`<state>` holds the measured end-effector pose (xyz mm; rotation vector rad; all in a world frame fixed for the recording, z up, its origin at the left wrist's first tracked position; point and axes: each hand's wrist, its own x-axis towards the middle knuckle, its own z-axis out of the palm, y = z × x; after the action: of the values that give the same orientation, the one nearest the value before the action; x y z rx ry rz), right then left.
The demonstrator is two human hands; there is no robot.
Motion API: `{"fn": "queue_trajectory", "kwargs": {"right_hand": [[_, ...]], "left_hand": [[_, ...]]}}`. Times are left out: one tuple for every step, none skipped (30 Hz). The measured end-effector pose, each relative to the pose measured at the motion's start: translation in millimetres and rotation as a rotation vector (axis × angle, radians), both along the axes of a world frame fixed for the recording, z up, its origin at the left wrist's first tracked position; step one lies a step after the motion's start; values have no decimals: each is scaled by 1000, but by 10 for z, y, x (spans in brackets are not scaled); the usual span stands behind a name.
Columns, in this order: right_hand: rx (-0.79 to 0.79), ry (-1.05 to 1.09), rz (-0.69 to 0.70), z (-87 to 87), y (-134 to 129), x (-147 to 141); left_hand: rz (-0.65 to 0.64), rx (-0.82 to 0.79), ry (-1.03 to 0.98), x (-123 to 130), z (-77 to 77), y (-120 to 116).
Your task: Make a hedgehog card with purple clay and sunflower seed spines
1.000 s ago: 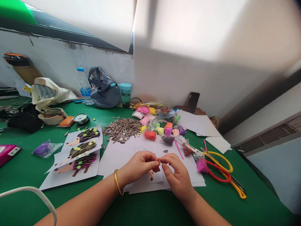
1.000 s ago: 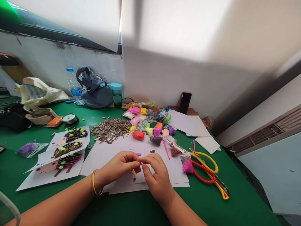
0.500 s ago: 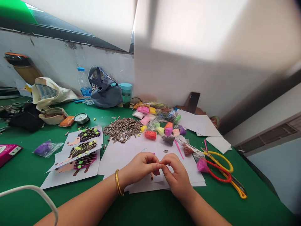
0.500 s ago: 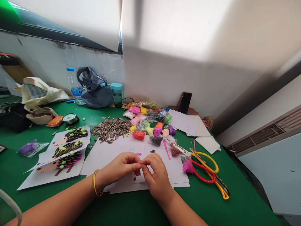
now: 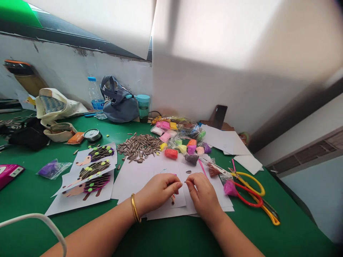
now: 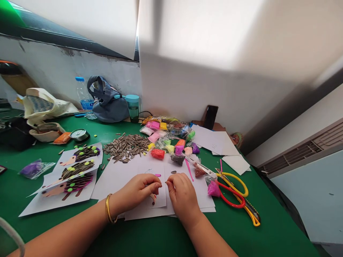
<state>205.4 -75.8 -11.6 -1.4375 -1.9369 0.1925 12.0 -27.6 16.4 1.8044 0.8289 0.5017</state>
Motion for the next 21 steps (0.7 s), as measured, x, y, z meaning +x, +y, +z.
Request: {"fn": "queue_trajectory", "kwargs": {"right_hand": [[-16,-43,-34,-18,23,51],[-38,-82,-62,-38,44,102],[-73,-124,-70,-60,62,149],[-98,-162,-73,-83,74,191],[-111,-189,-77,-105,79,225],[-117,-210,-79,-124,78,251],[-117,-223,-79,-140,71,271],[-116,-230,-77,-153,57,286],[-117,-234,-73,-162,39,298],[-121,-236,-66,-166,16,309],[-128,-240,-60,-166,-10,320],[-136,-248,-56,-164,-39,332],[-143,-260,-56,-159,-70,343],[-148,-278,-58,-152,-102,352],[-151,-302,-62,-145,-136,359],[-150,-331,-65,-137,-170,361],[-145,-363,-70,-129,-203,359],[-136,-398,-75,-121,-234,351],[-124,-435,-80,-113,-261,338],[-111,-471,-86,-104,-283,322],[-97,-508,-89,-95,-298,303]], "left_hand": [[19,78,47,-12,3,17],[45,164,98,-26,3,40],[75,254,149,-40,-2,67],[107,343,200,-56,-12,99],[138,423,247,-72,-26,134],[163,488,289,-89,-44,169],[184,539,324,-107,-65,205],[199,577,352,-123,-88,238],[209,603,372,-139,-112,267],[220,617,386,-153,-135,293],[227,623,397,-164,-156,313],[232,623,405,-173,-174,328],[236,620,410,-179,-189,339],[238,618,414,-181,-199,346],[238,616,415,-182,-206,349],[237,615,415,-181,-208,350],[236,615,416,-178,-208,348],[236,616,416,-175,-206,345],[234,617,417,-171,-203,342],[235,620,417,-168,-200,338],[235,623,417,-165,-197,334]]}}
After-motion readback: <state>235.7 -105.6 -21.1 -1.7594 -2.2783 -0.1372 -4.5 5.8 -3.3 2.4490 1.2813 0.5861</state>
